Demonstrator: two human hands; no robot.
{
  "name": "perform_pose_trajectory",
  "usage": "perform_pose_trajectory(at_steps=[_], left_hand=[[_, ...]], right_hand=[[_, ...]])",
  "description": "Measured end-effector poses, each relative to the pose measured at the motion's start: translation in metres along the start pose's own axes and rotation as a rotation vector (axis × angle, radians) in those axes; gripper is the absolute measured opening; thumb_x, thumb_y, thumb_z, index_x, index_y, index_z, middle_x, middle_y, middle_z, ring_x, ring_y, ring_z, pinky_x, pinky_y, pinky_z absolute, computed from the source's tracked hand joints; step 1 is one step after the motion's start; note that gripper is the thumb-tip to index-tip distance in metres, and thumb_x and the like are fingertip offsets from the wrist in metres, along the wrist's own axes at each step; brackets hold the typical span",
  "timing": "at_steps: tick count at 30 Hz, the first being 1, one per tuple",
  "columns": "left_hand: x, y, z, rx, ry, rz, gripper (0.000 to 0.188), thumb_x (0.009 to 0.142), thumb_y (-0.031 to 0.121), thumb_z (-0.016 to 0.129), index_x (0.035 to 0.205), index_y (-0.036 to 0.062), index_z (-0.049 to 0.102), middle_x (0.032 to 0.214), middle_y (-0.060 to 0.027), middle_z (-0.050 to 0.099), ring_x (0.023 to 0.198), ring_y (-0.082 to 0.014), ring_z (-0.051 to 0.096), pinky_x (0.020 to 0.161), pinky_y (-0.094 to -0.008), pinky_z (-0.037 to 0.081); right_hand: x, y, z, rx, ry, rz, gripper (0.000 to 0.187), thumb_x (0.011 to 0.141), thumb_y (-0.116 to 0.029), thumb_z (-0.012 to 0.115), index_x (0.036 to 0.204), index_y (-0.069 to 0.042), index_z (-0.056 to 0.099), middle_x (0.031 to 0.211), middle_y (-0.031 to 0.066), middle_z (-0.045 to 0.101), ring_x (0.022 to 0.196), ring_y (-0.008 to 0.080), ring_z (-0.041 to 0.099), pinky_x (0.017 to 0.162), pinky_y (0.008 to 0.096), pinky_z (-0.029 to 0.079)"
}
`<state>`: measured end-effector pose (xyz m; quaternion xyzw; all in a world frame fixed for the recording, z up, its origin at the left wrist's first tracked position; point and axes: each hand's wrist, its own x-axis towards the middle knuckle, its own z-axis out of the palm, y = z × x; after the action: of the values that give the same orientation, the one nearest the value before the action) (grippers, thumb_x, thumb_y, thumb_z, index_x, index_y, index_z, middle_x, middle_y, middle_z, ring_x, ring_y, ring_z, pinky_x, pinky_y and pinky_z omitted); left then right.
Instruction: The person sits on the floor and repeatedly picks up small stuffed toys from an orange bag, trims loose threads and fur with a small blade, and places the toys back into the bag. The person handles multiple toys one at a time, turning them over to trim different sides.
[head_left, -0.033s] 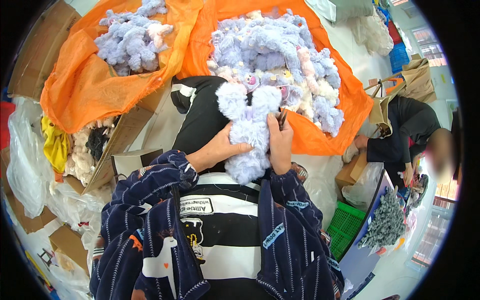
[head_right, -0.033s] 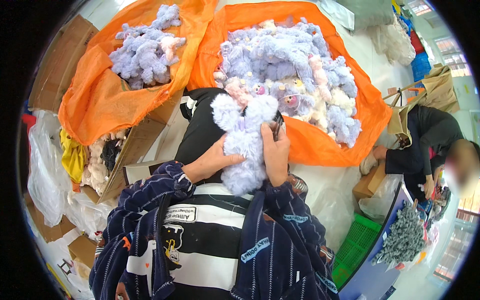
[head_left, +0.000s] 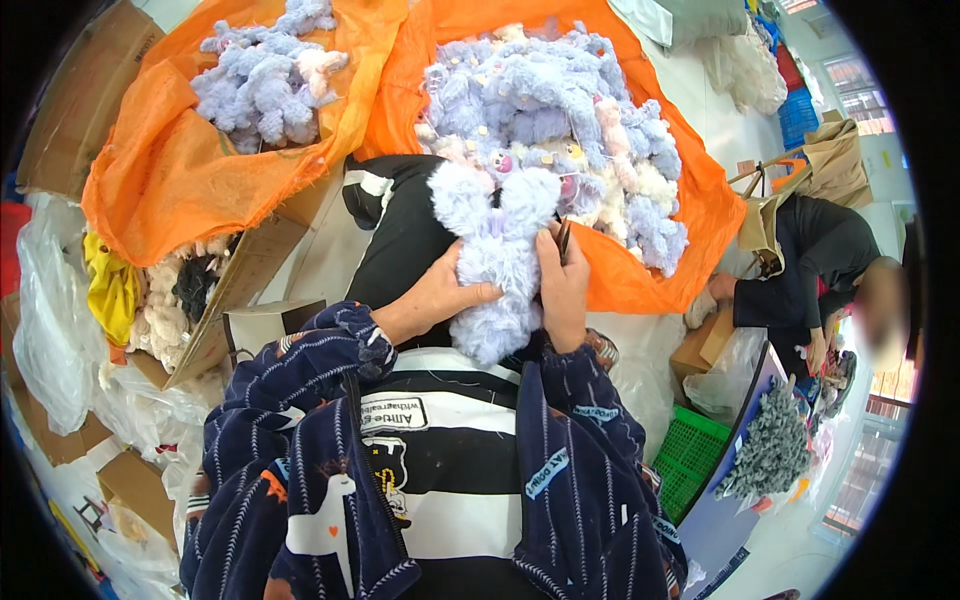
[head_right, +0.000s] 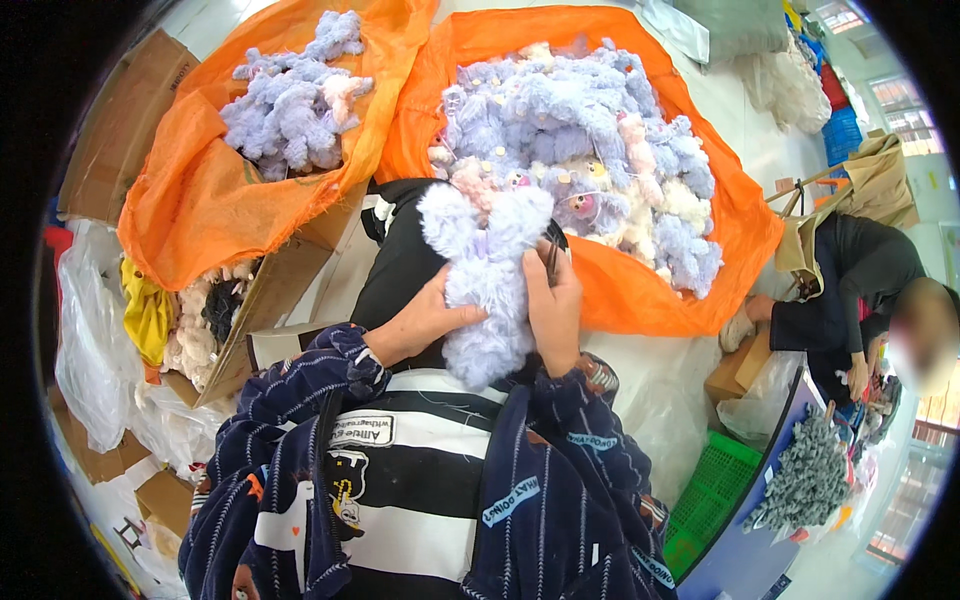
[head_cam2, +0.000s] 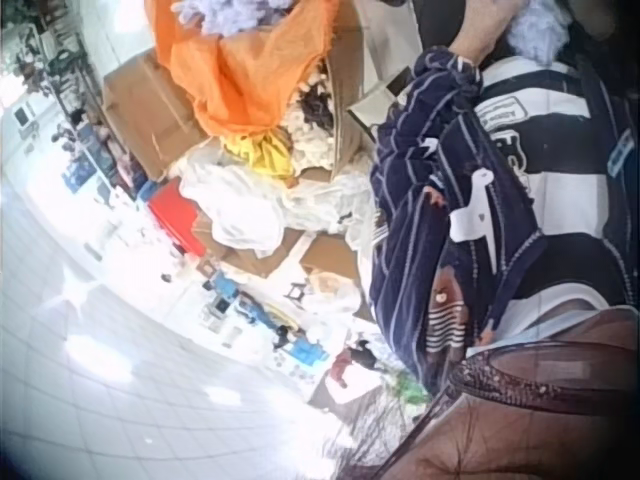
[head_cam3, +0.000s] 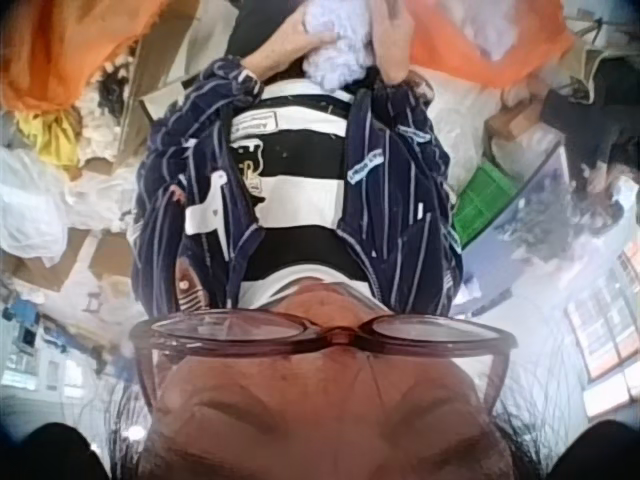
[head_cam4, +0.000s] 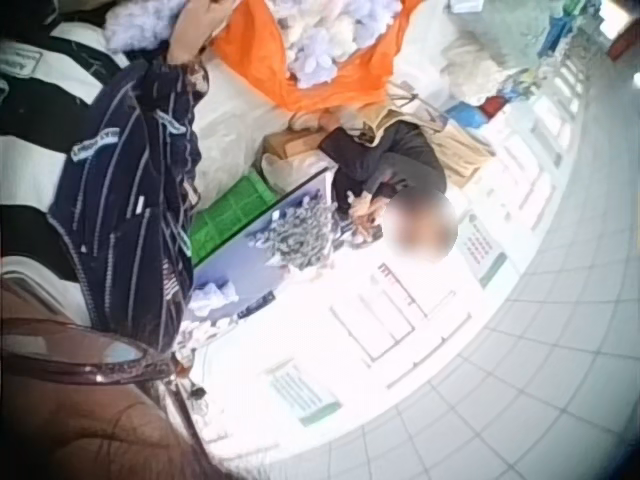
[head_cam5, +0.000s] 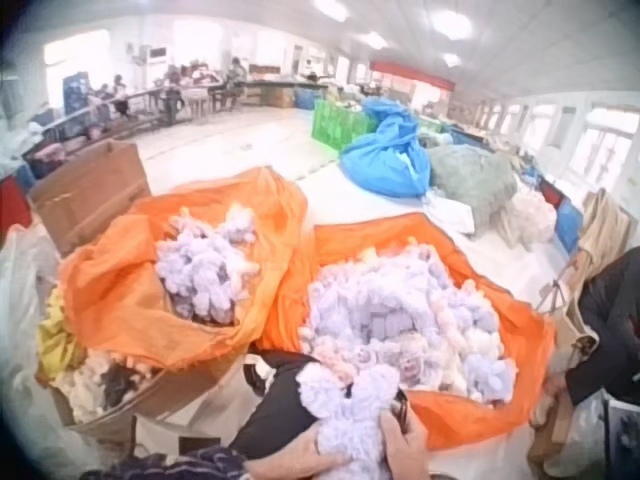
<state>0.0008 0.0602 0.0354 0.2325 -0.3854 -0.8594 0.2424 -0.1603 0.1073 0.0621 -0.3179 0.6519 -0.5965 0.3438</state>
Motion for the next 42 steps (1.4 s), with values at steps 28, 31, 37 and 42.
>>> perform_pose_trajectory(at_steps=[28, 31, 37, 42], left_hand=[[0.027, 0.02, -0.001, -0.297, 0.074, 0.156, 0.051, 0.089, 0.02, 0.06, 0.13, 0.0015, 0.036, 0.123, -0.0089, 0.05, 0.111, -0.0173, 0.05, 0.095, -0.0329, 0.042], [0.029, 0.02, -0.006, -0.254, 0.087, 0.1, 0.055, 0.089, 0.021, 0.059, 0.132, -0.0001, 0.033, 0.124, -0.0102, 0.048, 0.113, -0.0179, 0.049, 0.096, -0.0336, 0.041], [0.021, 0.005, -0.005, -0.428, -0.076, -0.206, 0.052, 0.087, 0.015, 0.059, 0.131, 0.0025, 0.035, 0.122, -0.0098, 0.05, 0.11, -0.0199, 0.053, 0.091, -0.0346, 0.046], [0.026, 0.003, -0.007, -0.31, 0.108, -0.042, 0.041, 0.087, 0.006, 0.056, 0.125, 0.0016, 0.043, 0.116, -0.0102, 0.056, 0.104, -0.0205, 0.057, 0.088, -0.0337, 0.046]], right_hand=[[-0.027, -0.004, 0.006, -0.626, -0.258, -0.638, 0.029, 0.065, -0.009, 0.073, 0.09, -0.004, 0.06, 0.073, 0.0104, 0.06, 0.059, 0.0253, 0.061, 0.052, 0.0312, 0.048], [-0.028, -0.011, 0.004, -0.593, -0.236, -0.553, 0.026, 0.066, -0.007, 0.072, 0.089, -0.003, 0.06, 0.07, 0.0105, 0.059, 0.057, 0.0236, 0.061, 0.052, 0.0297, 0.048], [-0.025, -0.001, 0.001, -0.65, -0.357, -0.748, 0.034, 0.066, -0.01, 0.072, 0.098, -0.005, 0.061, 0.066, 0.008, 0.055, 0.054, 0.0243, 0.057, 0.049, 0.0324, 0.046], [-0.024, -0.01, 0.002, -0.818, -0.416, -0.77, 0.04, 0.062, -0.02, 0.077, 0.096, -0.006, 0.06, 0.071, 0.0073, 0.055, 0.059, 0.0233, 0.058, 0.05, 0.032, 0.045]])
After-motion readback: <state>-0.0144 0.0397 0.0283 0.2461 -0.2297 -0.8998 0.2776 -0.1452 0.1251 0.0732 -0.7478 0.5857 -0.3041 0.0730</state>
